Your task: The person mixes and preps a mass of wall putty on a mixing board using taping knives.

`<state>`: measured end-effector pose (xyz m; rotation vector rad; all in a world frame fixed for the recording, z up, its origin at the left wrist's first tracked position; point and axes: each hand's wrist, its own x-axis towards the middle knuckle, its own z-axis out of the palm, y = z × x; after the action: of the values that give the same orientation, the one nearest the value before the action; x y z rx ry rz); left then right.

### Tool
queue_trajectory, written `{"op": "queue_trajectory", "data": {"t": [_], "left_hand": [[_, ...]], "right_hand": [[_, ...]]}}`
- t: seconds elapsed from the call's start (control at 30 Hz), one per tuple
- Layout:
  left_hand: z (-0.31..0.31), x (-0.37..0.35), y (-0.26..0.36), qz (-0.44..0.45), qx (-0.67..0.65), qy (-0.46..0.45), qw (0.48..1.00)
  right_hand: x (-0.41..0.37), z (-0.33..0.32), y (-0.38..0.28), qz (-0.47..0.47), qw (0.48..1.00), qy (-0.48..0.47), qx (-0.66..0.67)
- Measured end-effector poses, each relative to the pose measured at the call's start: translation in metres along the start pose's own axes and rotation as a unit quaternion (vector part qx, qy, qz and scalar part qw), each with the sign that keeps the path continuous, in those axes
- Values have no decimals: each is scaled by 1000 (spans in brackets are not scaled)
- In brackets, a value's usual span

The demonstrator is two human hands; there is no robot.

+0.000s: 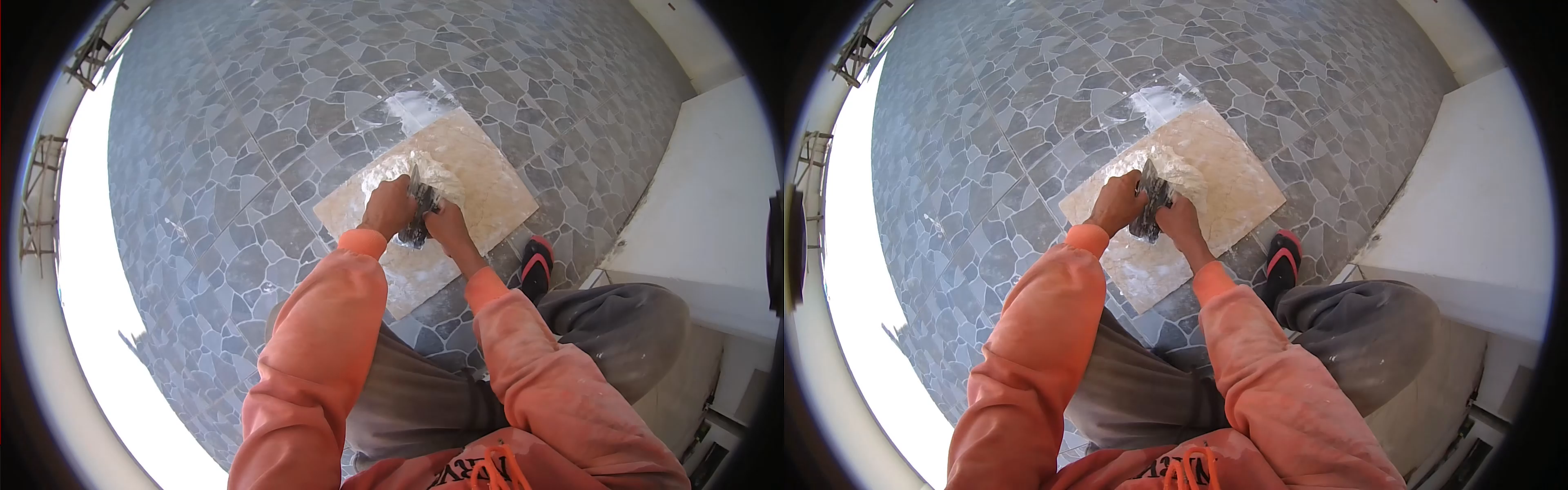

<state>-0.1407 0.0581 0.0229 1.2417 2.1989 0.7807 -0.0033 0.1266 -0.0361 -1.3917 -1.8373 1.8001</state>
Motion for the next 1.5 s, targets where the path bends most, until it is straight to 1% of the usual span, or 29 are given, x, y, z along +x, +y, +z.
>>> {"op": "queue_trajectory", "data": {"t": [0.03, 0.1, 0.2, 0.3, 0.33, 0.37, 0.43, 0.5, 0.53, 0.6, 0.63, 0.67, 0.73, 0.77, 0.87, 0.97, 1.07, 1.17, 1.3, 1.4, 1.5], "left_hand": [[2, -3, -2, -4, 0, 13, 1000], [10, -5, -6, -27, -2, 9, 1000], [26, -5, -18, -47, 16, 1, 999], [19, -3, -20, -66, 34, 6, 997], [14, 1, -22, -80, 28, 24, 996], [2, 3, -21, -94, 10, 18, 995], [-32, 3, -11, -120, -25, 4, 992], [-67, -7, -3, -145, -43, -29, 988], [-71, -13, -11, -135, -61, -1, 989], [-87, -28, -17, -156, -119, -1, 981], [-95, -37, -15, -166, -150, 1, 975], [-101, -47, -17, -174, -173, -1, 969], [-114, -68, -20, -190, -217, -3, 958], [-119, -77, -18, -202, -234, 8, 951], [-130, -103, -7, -242, -271, 33, 931], [-137, -119, 5, -276, -282, 66, 917], [-134, -128, 18, -291, -289, 104, 906], [-133, -132, 30, -294, -292, 122, 902], [-134, -137, 38, -294, -303, 142, 895], [-135, -140, 39, -297, -294, 149, 896], [-134, -141, 43, -310, -286, 142, 896]], "right_hand": [[0, -2, -4, 12, 1000, -13, -11], [-4, -12, -18, 36, 998, -38, -34], [-19, -34, -64, 5, 992, -48, -114], [7, -61, -84, -73, 991, -54, -102], [23, -72, -98, -64, 971, -63, -223], [41, -81, -113, -52, 936, -71, -340], [74, -86, -132, -70, 900, -99, -418], [95, -91, -148, -107, 869, -121, -468], [111, -92, -151, -127, 851, -133, -492], [157, -97, -145, -173, 831, -138, -510], [165, -99, -145, -197, 819, -140, -520], [175, -102, -146, -200, 819, -157, -515], [199, -99, -146, -218, 791, -193, -539], [213, -95, -147, -227, 776, -210, -549], [252, -74, -135, -225, 776, -277, -521], [277, -39, -121, -257, 758, -296, -521], [298, -7, -115, -266, 709, -345, -555], [291, 16, -117, -240, 700, -370, -561], [284, 47, -116, -240, 679, -398, -568], [275, 73, -121, -266, 636, -441, -575], [268, 100, -117, -257, 599, -482, -585]]}}
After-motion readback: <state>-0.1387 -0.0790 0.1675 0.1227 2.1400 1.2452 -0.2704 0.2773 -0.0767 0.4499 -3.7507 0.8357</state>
